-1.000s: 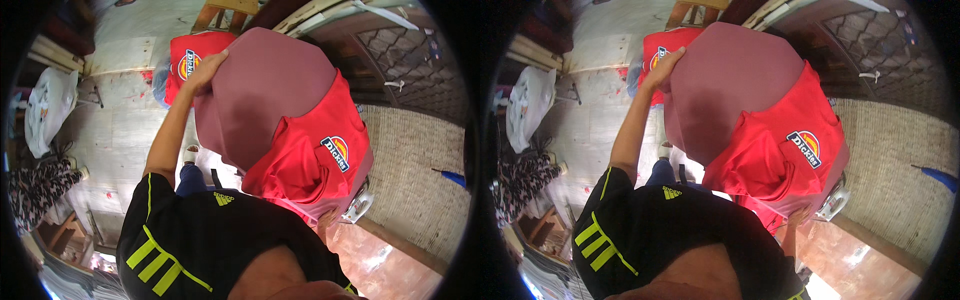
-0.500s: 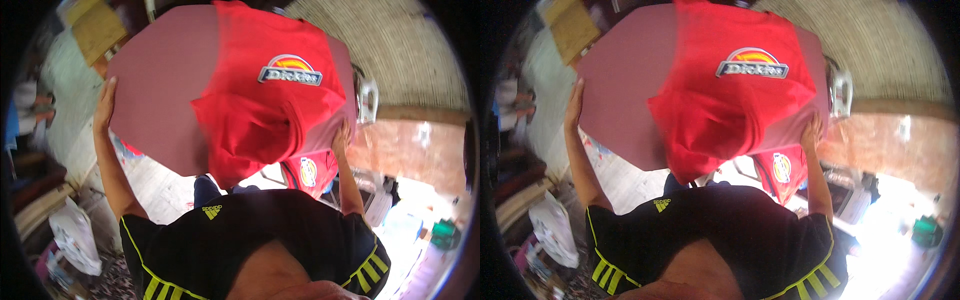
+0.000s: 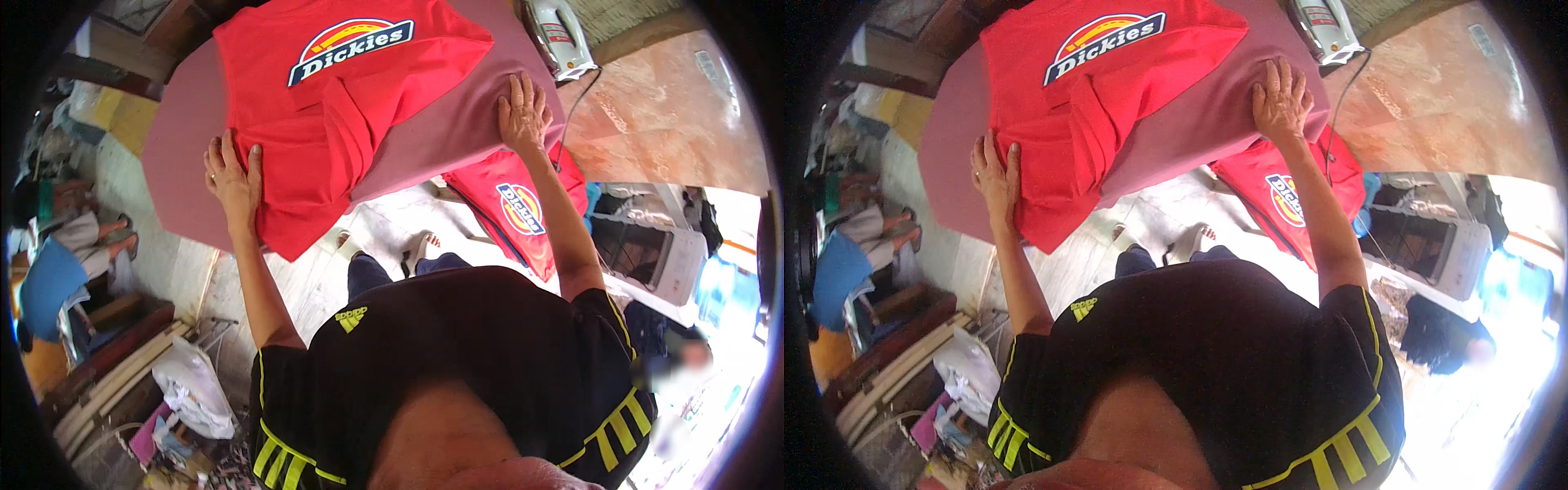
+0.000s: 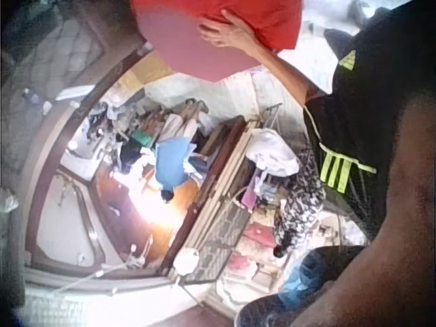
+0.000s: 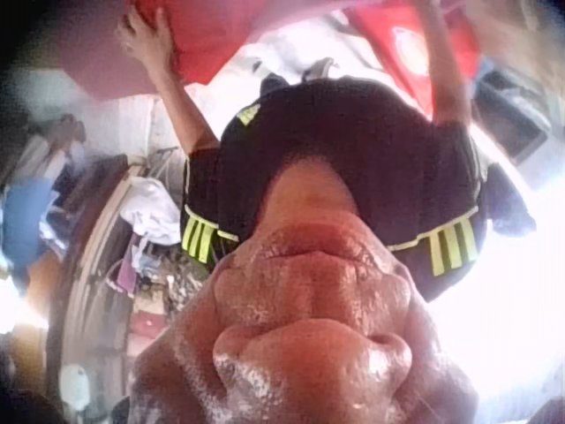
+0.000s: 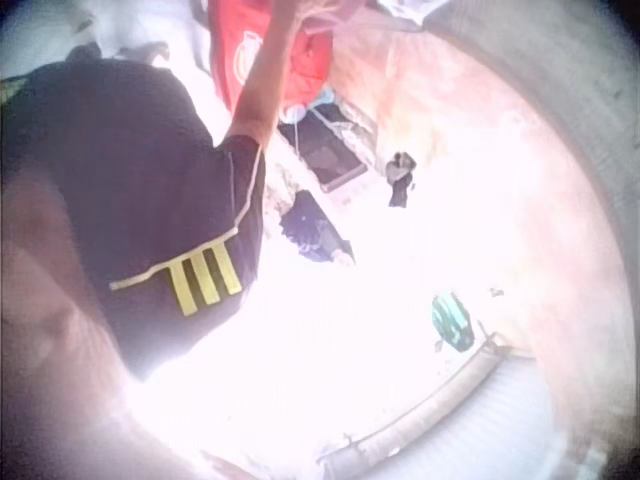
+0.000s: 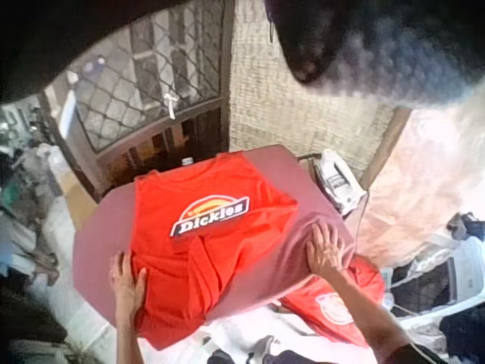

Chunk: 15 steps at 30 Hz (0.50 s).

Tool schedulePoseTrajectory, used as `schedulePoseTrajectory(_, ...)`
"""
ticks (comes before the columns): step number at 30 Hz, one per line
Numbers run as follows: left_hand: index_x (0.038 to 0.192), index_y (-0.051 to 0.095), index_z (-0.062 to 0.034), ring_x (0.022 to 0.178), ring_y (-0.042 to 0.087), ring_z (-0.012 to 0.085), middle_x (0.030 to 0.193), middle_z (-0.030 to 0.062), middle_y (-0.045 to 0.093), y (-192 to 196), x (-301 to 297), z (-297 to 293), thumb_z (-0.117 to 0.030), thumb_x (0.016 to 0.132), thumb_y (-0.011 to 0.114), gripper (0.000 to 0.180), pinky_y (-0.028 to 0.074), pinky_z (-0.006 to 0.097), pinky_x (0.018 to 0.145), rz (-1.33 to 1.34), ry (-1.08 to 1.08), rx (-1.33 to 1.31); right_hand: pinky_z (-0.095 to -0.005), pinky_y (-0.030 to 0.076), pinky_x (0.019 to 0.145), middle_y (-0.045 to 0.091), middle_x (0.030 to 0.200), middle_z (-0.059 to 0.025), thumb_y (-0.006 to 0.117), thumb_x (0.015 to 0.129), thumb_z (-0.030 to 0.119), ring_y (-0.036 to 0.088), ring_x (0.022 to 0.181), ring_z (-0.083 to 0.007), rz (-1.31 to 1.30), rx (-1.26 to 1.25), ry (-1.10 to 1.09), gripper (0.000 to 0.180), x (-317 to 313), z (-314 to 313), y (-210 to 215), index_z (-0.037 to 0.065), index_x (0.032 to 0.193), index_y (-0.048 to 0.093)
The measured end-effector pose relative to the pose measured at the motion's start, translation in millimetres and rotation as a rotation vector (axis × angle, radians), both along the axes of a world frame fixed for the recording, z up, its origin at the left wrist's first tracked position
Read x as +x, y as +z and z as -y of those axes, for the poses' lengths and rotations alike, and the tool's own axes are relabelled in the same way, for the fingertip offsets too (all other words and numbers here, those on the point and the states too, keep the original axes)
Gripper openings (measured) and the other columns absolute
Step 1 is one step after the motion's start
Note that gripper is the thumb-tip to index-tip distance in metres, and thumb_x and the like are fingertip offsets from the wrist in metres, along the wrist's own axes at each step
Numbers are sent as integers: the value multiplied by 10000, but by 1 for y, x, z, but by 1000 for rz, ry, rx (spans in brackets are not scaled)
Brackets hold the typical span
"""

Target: The person irons a red Dickies t-shirt on a pink ironing board. They use a white electric iron to smooth the fabric, repeatedly adjusting the shirt's position and flipping it over to iron different sections. The person also briefly handles a purple garment before returning to the red shirt.

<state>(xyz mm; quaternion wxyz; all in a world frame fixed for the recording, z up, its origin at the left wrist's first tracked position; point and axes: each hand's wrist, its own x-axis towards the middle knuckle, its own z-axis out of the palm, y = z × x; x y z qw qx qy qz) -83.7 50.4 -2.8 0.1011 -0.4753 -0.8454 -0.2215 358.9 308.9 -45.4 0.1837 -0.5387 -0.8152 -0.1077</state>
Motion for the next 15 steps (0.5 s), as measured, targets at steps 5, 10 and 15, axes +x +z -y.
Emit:
schedulePoseTrajectory(5,1212,629,-70,1244,474,375,1305,219,535,32,58,2,-368,908,655,427,366,535,992,-236,56,267,-638,288,1042,342,1533,-128,505,945,440,327,1362,-454,-45,26,66,597,11,-2,2,149,1456,405)
schedulePoseTrajectory(10,898,697,-10,792,631,363,828,170,666,39,132,-24,-330,859,711,323,473,443,761,266,-252,340,-655,295,1037,347,1525,-156,520,933,430,323,1355,-472,-47,27,70,615,4,2,4,114,1450,414)
schedulePoseTrajectory(15,910,696,-24,768,664,363,871,211,681,49,168,-59,-300,835,725,288,493,419,655,407,-139,172,-675,283,1045,325,1531,-172,521,935,430,315,1359,-487,-83,5,101,626,0,6,7,103,1455,397)
